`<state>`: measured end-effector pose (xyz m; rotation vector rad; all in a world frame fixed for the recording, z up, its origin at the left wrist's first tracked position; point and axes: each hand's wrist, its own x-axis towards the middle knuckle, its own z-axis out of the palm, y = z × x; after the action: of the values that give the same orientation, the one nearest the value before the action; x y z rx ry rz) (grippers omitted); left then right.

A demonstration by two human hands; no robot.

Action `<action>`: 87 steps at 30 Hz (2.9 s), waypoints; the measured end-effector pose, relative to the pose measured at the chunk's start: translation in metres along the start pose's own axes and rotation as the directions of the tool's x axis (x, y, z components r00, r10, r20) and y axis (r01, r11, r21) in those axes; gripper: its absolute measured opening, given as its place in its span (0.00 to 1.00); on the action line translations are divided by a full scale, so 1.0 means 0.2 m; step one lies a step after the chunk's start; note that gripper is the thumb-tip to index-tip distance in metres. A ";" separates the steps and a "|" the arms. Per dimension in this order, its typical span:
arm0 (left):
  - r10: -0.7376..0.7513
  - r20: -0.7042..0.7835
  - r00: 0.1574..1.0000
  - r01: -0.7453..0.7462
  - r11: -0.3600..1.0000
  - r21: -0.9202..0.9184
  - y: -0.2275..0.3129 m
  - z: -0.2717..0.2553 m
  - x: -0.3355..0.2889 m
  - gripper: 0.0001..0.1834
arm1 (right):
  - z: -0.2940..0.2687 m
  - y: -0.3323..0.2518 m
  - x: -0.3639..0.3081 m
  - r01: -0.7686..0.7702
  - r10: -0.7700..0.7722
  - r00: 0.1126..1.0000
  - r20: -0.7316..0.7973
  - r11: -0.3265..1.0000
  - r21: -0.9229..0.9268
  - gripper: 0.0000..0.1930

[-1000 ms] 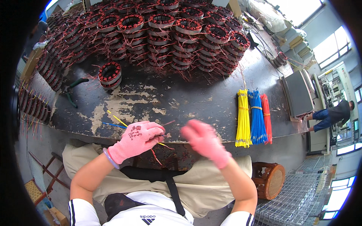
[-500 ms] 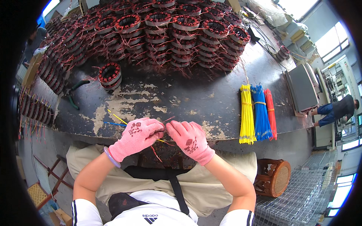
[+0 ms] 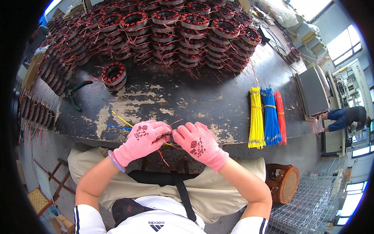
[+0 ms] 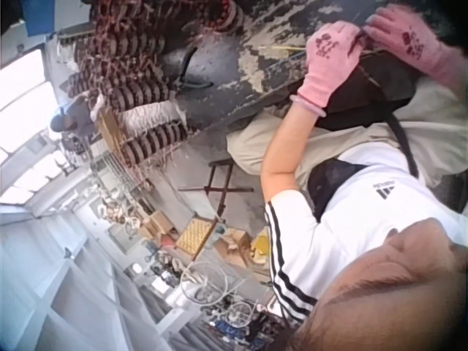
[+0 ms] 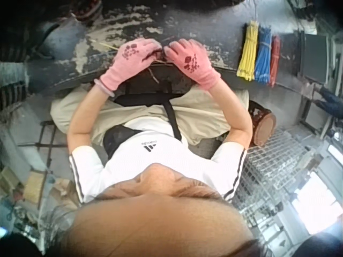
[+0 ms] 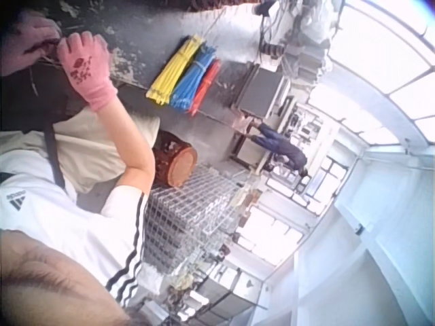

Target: The person picks up a stator from a large pile on a workbench and uses a zip tie to secure the copper wiring. They then use pliers to trim the excess end of the zip tie and place the stator into a separate stack.

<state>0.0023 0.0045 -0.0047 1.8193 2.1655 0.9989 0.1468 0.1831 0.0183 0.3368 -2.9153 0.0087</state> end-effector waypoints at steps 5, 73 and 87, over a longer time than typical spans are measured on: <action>0.015 -0.004 1.000 -0.015 0.999 -0.033 0.00 0.00 0.00 0.07 | 0.06 -0.07 0.00 -0.493 0.393 0.662 0.638 -0.414 0.765 0.10; 0.017 -0.211 0.977 0.028 0.977 0.211 0.06 0.00 -0.04 0.23 | -0.52 0.32 -1.26 -0.703 0.836 -0.192 -0.514 0.248 0.666 0.04; 0.226 -0.334 0.915 -0.073 0.907 0.414 0.39 -0.28 0.02 0.17 | -0.29 -0.14 -0.11 -0.352 0.674 0.697 -0.244 0.619 0.702 0.09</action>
<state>0.0363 -0.0101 0.0838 2.1506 2.6488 1.0791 0.1851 0.1624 0.0709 -0.4315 -2.2843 1.0034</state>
